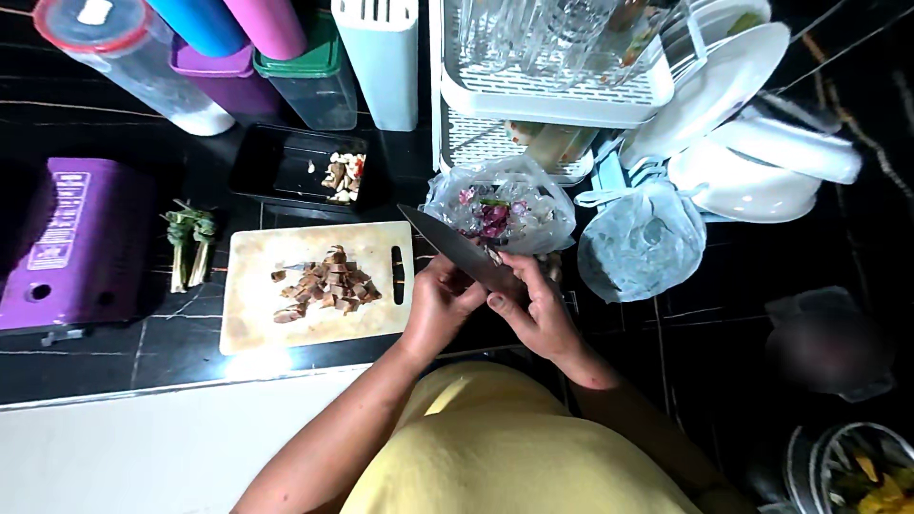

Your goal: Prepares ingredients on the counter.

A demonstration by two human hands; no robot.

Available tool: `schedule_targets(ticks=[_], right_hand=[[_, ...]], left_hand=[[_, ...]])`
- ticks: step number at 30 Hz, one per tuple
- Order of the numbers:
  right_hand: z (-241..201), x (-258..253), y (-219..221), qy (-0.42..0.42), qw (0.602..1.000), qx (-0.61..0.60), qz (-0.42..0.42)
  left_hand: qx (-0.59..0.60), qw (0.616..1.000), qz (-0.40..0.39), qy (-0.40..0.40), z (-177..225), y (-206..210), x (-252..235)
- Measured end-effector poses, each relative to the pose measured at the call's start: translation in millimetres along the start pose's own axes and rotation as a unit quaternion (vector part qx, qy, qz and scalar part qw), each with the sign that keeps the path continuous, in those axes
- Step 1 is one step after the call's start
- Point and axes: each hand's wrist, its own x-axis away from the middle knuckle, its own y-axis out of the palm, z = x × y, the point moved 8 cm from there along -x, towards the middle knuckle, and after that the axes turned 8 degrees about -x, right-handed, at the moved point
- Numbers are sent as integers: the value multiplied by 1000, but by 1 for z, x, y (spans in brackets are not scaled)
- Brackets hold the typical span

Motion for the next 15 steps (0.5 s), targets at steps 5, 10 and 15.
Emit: schedule_targets(ticks=[5, 10, 15], right_hand=[[8, -13, -4, 44, 999, -4, -20], [18, -21, -13, 57, 997, 23, -50], [39, -31, -17, 124, 990, -70, -10]], left_hand=[[18, 999, -28, -33, -12, -3, -20], [12, 996, -69, -63, -17, -5, -32], [-25, 995, -84, -57, -25, 16, -38]])
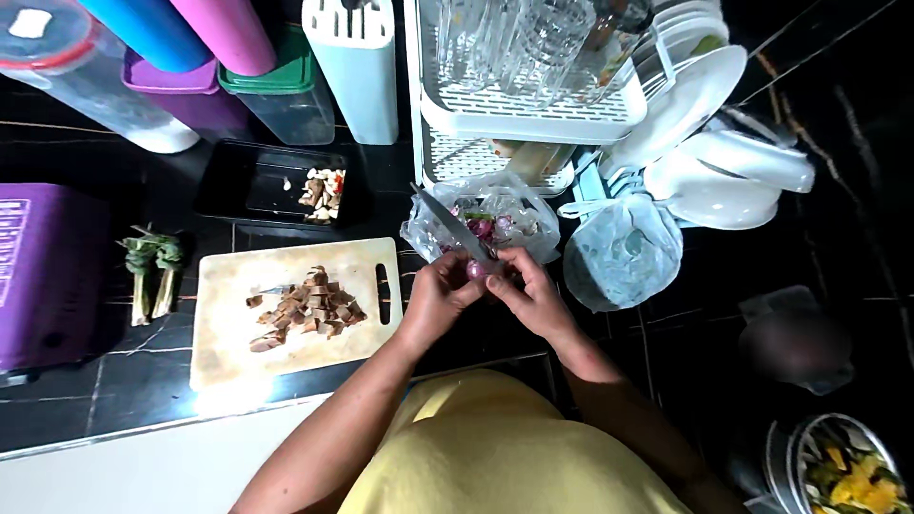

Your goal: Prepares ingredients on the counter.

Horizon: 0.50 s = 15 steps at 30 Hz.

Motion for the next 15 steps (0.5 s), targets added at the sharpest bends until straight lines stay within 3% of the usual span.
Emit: schedule_targets(ticks=[3, 6, 9, 15], right_hand=[[7, -7, -6, 88, 982, -164, -18], [11, -21, -25, 106, 973, -202, 30], [13, -38, -45, 119, 987, -97, 52], [18, -63, -33, 141, 972, 174, -70]], left_hand=[[148, 987, -29, -47, -10, 6, -8], [262, 961, -62, -58, -10, 7, -9], [324, 939, -97, -59, -6, 6, -4], [395, 909, -81, -100, -14, 1, -3]])
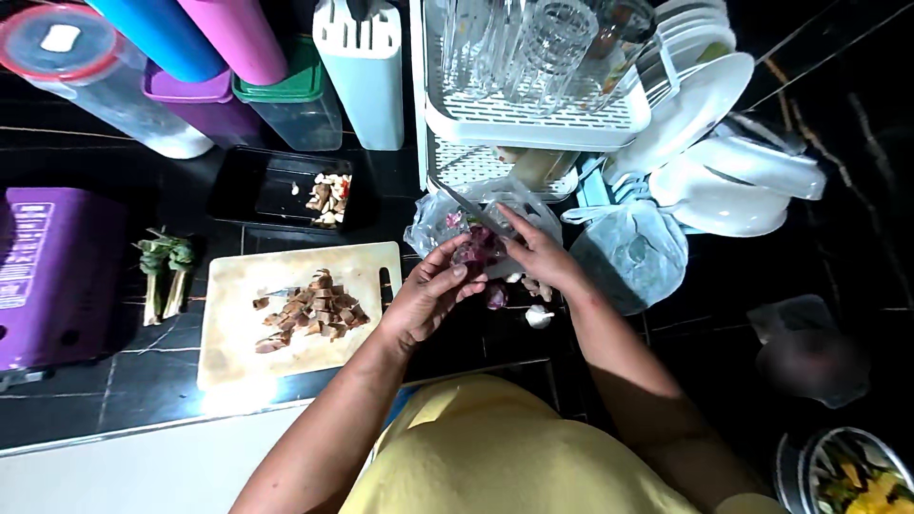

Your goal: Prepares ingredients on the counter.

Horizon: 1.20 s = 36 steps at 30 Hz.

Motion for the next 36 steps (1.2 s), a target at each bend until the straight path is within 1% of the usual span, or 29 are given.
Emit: schedule_targets(ticks=[2, 5, 7, 9, 11, 15, 19, 20, 23, 28, 30, 32, 36], right_hand=[[-1, -3, -1, 2, 999, 23, 34], [-12, 8, -3, -15, 998, -16, 67], [-29, 26, 5, -66, 992, -91, 51], [-44, 46, 21, -130, 979, -154, 6], [-53, 60, 33, -184, 975, -126, -19], [-55, 76, 47, -233, 971, -55, -1], [-54, 84, 48, -229, 972, -44, 15], [-53, 85, 46, -229, 972, -46, 20], [-53, 85, 41, -236, 970, -56, 29], [-52, 83, 35, -214, 974, -60, 34], [-52, 82, 35, -213, 975, -51, 31], [-53, 82, 35, -216, 975, -48, 29], [-55, 86, 33, -217, 974, -66, 7]], left_hand=[[6, 999, 36, -5, 0, -6, -3], [21, 998, 65, 7, 1, -14, -7], [18, 997, 72, 22, 3, -14, -8], [20, 997, 68, 27, 3, -11, -7], [49, 997, 63, 15, -1, -6, -7], [125, 990, 49, -48, -8, 6, -6], [151, 987, 1, -58, -11, 10, -8], [149, 987, 3, -58, -11, 9, -8], [170, 985, -4, -39, -9, 8, -5], [167, 984, -62, -21, -6, 13, -2], [151, 985, -78, -19, -4, 14, -2], [119, 990, -76, -10, 0, 15, -1], [-1, 997, -76, 22, 11, 14, -1]])
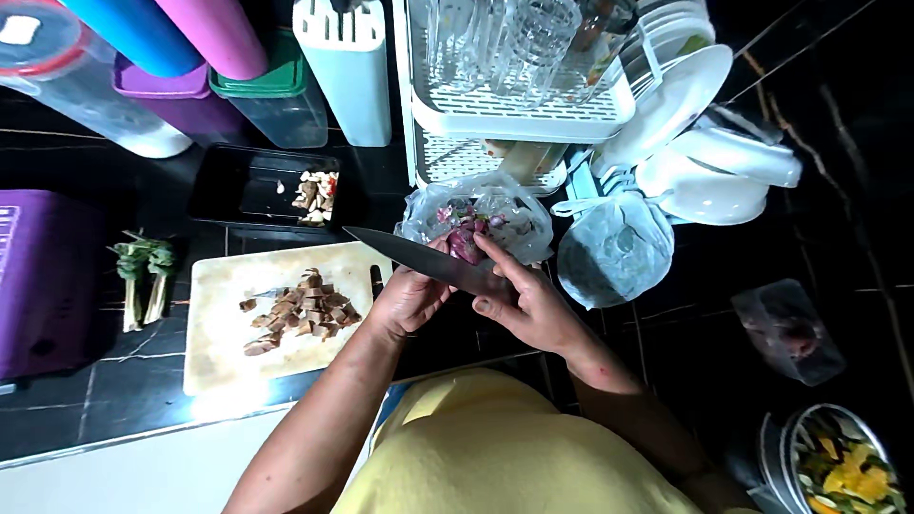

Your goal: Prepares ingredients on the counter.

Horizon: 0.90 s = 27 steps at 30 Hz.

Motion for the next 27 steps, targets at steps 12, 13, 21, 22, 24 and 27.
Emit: schedule_targets(ticks=[12, 13, 21, 22, 24, 27], right_hand=[[8, 1, 0, -2, 999, -34, 25], [8, 0, 1, -4, 999, -32, 34], [8, -10, 10, -23, 993, -63, 94], [9, -12, 12, -5, 992, -85, 92], [13, -15, 17, 49, 985, -136, 91], [15, -18, 18, 83, 985, -142, 43]], left_hand=[[-172, 981, 48, 80, 10, 3, 5], [-177, 978, 59, 88, 10, 3, 6], [-300, 929, 154, 154, 16, 3, 12], [-325, 916, 166, 168, 17, 3, 13], [-355, 899, 177, 184, 16, -1, 14], [-303, 927, 173, 140, 15, -14, 15]])
